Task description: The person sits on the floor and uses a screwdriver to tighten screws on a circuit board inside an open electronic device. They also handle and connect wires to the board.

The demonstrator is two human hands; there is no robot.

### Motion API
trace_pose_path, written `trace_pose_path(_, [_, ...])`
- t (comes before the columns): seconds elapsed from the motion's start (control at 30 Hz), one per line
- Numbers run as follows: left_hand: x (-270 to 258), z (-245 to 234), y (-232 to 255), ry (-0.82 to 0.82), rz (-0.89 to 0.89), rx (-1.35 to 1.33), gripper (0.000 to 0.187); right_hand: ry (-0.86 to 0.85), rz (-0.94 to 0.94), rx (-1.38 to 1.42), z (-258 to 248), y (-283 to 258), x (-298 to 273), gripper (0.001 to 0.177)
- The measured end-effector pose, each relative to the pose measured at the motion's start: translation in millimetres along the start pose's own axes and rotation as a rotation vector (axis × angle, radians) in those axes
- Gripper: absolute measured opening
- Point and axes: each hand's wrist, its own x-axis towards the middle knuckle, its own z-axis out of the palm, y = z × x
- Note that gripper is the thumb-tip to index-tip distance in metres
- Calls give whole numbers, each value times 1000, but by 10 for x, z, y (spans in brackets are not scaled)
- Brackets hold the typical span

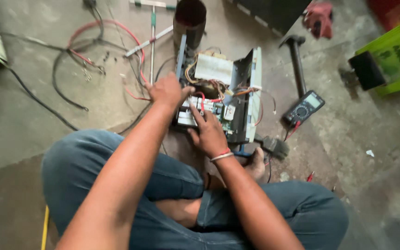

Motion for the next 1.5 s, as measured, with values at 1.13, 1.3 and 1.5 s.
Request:
trace_pose_path(1.13, [-544,211,-117,-18,528,-64,20,-17,756,210,371,946,422,66])
trace_pose_path(1.3, [-490,112,-119,-150,471,-2,14,-55,784,187,303,793,473,61])
trace_pose_path(1.5, [-465,203,-91,-224,487,52,14,63,721,156,387,736,442,51])
